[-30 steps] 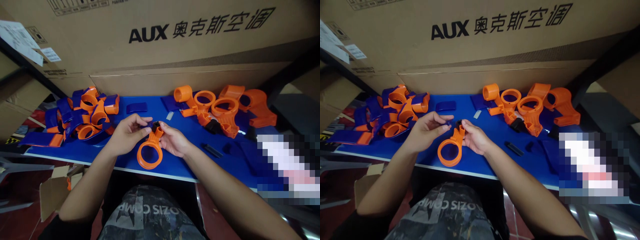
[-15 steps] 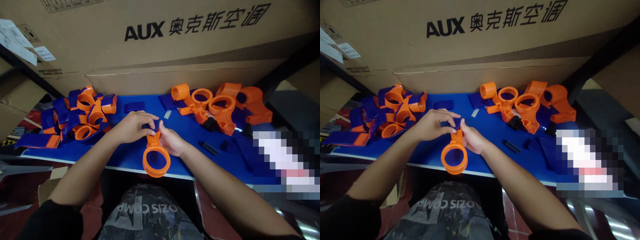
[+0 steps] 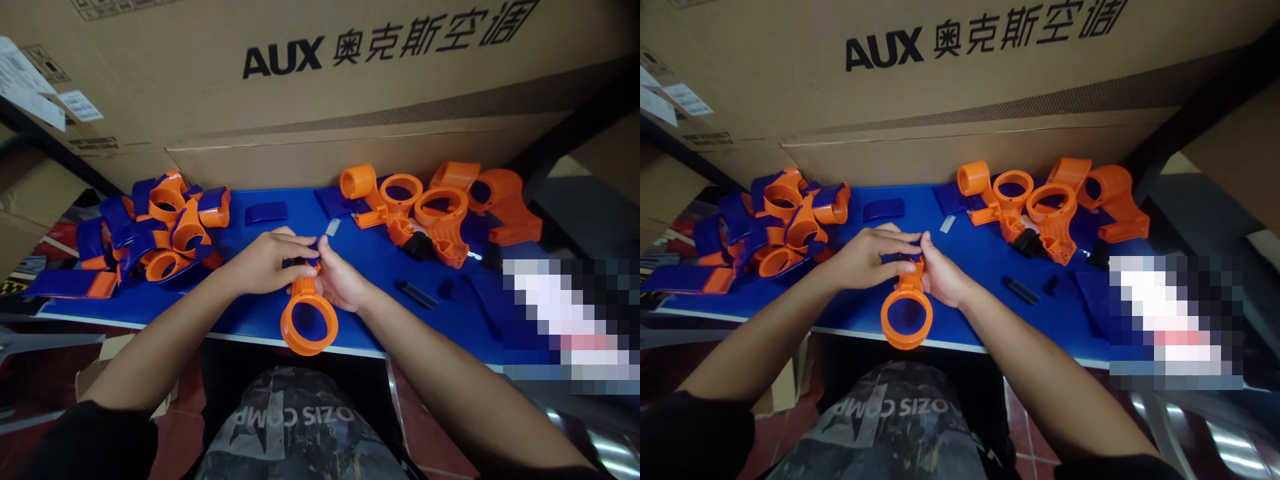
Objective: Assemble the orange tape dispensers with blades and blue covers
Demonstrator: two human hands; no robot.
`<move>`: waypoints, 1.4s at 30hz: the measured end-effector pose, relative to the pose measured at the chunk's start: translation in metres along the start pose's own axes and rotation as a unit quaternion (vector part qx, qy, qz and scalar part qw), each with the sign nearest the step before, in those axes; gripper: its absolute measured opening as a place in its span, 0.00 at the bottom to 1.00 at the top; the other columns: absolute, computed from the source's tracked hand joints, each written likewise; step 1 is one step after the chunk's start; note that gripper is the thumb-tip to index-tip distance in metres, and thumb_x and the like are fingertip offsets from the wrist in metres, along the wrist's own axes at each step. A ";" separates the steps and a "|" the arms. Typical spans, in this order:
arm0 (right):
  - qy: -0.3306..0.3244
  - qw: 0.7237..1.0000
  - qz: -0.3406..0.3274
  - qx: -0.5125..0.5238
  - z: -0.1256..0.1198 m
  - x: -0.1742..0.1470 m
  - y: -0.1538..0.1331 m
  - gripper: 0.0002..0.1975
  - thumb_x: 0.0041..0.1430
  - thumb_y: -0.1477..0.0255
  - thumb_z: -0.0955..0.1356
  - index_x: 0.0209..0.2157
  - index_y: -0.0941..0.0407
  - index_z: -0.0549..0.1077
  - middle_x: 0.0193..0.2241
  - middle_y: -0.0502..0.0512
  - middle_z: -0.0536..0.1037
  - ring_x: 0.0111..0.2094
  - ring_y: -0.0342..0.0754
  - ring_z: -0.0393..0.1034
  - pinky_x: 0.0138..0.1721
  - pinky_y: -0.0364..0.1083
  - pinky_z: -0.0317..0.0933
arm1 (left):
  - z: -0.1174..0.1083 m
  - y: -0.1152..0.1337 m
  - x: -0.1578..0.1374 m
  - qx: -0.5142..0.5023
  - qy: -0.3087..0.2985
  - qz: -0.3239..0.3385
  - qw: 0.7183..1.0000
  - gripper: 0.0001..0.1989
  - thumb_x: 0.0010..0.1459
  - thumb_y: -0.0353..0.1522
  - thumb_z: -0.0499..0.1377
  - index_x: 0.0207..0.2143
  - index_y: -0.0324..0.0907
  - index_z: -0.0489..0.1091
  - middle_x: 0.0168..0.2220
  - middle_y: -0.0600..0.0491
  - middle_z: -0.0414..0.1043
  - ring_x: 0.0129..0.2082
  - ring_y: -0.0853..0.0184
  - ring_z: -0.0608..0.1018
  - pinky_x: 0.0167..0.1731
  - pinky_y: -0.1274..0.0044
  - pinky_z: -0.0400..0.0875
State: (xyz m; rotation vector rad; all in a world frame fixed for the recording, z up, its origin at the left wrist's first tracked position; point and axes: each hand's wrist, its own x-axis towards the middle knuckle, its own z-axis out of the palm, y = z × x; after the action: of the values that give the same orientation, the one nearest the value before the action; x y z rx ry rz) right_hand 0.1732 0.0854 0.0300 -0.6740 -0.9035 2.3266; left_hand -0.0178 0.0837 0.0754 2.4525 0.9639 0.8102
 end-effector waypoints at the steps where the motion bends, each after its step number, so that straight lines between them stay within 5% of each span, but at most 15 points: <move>1: -0.002 1.000 -0.002 -0.002 0.000 0.000 0.000 0.38 0.72 0.43 0.49 0.62 0.53 0.70 0.35 0.57 0.82 0.32 0.47 0.80 0.40 0.46 0.76 | 0.000 0.001 -0.003 0.003 0.006 -0.002 1.000 0.13 0.64 0.33 0.65 0.50 0.47 0.80 0.56 0.46 0.80 0.52 0.58 0.82 0.54 0.63 0.75; 6: -0.011 1.000 -0.015 -0.013 0.002 0.001 0.001 0.39 0.71 0.43 0.49 0.65 0.52 0.67 0.40 0.59 0.83 0.35 0.49 0.80 0.42 0.49 0.77 | 0.004 0.005 -0.011 0.011 0.040 -0.046 0.998 0.12 0.65 0.31 0.63 0.49 0.48 0.81 0.53 0.48 0.82 0.55 0.59 0.82 0.60 0.60 0.72; 12: 0.002 1.000 -0.013 -0.023 0.005 -0.002 0.000 0.37 0.72 0.44 0.49 0.67 0.51 0.65 0.40 0.59 0.84 0.36 0.50 0.81 0.41 0.50 0.78 | 0.007 0.008 -0.005 0.005 0.066 -0.080 0.995 0.06 0.60 0.32 0.68 0.40 0.49 0.83 0.45 0.53 0.85 0.48 0.61 0.85 0.51 0.68 0.79; 24: 0.038 0.998 -0.015 -0.048 -0.003 0.003 0.011 0.27 0.75 0.52 0.58 0.60 0.55 0.73 0.43 0.59 0.84 0.40 0.47 0.80 0.42 0.45 0.77 | -0.007 0.008 -0.007 0.047 -0.006 -0.013 0.999 0.08 0.63 0.28 0.64 0.40 0.46 0.83 0.43 0.53 0.85 0.51 0.61 0.84 0.49 0.71 0.80; 36: 0.034 0.999 -0.010 -0.027 -0.001 0.001 0.008 0.25 0.74 0.52 0.60 0.60 0.52 0.73 0.39 0.55 0.83 0.33 0.45 0.78 0.35 0.43 0.76 | -0.005 0.007 -0.004 0.034 -0.013 -0.016 0.999 0.09 0.64 0.28 0.62 0.39 0.49 0.82 0.43 0.53 0.85 0.38 0.65 0.84 0.42 0.72 0.78; 42: 0.043 0.999 -0.014 -0.029 -0.002 0.001 0.009 0.24 0.74 0.53 0.61 0.57 0.56 0.75 0.37 0.57 0.84 0.33 0.46 0.79 0.36 0.44 0.76 | 0.002 0.007 -0.008 0.056 0.026 -0.006 0.998 0.07 0.63 0.30 0.63 0.36 0.47 0.82 0.39 0.53 0.85 0.39 0.63 0.85 0.46 0.69 0.78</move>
State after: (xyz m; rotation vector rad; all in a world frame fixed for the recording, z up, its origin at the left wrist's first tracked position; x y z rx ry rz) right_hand 0.1703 0.0812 0.0220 -0.7751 -0.9379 2.2360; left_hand -0.0183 0.0734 0.0747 2.5285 1.0681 0.8423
